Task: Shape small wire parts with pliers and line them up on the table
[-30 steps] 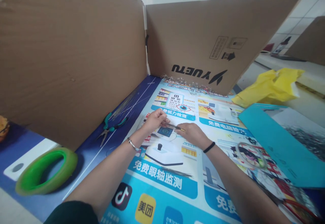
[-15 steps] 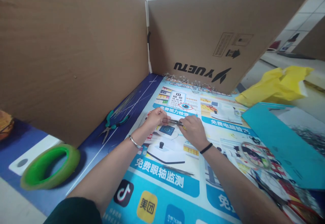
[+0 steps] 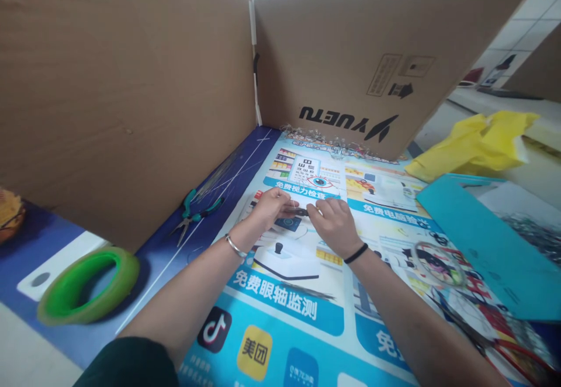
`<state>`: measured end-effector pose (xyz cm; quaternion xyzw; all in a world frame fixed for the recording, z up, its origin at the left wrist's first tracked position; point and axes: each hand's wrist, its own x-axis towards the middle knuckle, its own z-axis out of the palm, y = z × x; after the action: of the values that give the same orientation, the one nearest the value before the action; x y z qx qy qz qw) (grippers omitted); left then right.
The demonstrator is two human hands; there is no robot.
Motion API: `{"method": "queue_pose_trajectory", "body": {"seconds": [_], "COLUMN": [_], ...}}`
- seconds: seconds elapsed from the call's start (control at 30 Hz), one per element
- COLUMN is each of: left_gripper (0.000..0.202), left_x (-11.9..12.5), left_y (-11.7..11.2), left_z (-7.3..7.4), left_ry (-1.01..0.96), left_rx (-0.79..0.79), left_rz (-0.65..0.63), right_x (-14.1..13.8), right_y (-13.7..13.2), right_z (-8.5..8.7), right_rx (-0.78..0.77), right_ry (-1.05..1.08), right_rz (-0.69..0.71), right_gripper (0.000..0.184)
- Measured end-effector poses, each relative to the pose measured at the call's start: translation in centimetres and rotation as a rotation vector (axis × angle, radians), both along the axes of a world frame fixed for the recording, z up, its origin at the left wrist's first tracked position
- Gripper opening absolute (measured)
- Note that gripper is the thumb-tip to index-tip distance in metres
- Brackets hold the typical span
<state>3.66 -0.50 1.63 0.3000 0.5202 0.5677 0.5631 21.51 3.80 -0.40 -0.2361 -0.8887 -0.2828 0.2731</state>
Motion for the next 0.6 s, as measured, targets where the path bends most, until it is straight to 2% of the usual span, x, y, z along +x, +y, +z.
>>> {"method": "queue_pose_trajectory", "body": {"seconds": [0.1,0.33,0.6], "left_gripper": [0.010,0.009,0.006], "left_x": [0.17,0.32,0.58], "left_y": [-0.01,-0.01,-0.29], "left_z": [-0.20,-0.31,0.18], "left_ry": [-0.027,-0.062,-0.054], "left_rx": [-0.009,-0.023,-0.047], "left_rz": [-0.007,-0.018,0.005], "right_x": [0.04,0.00,-0.02], "right_y": [-0.24,-0.53,-0.53], "right_z": [0.22,0.59,0.58], "right_rx": [0.023,-0.064,0.033], "right_ry": [-0.052,-0.028,-0.064], "right_rz": [0.024,0.089,0.054], "right_gripper": [0.020,0.022,0.019]}}
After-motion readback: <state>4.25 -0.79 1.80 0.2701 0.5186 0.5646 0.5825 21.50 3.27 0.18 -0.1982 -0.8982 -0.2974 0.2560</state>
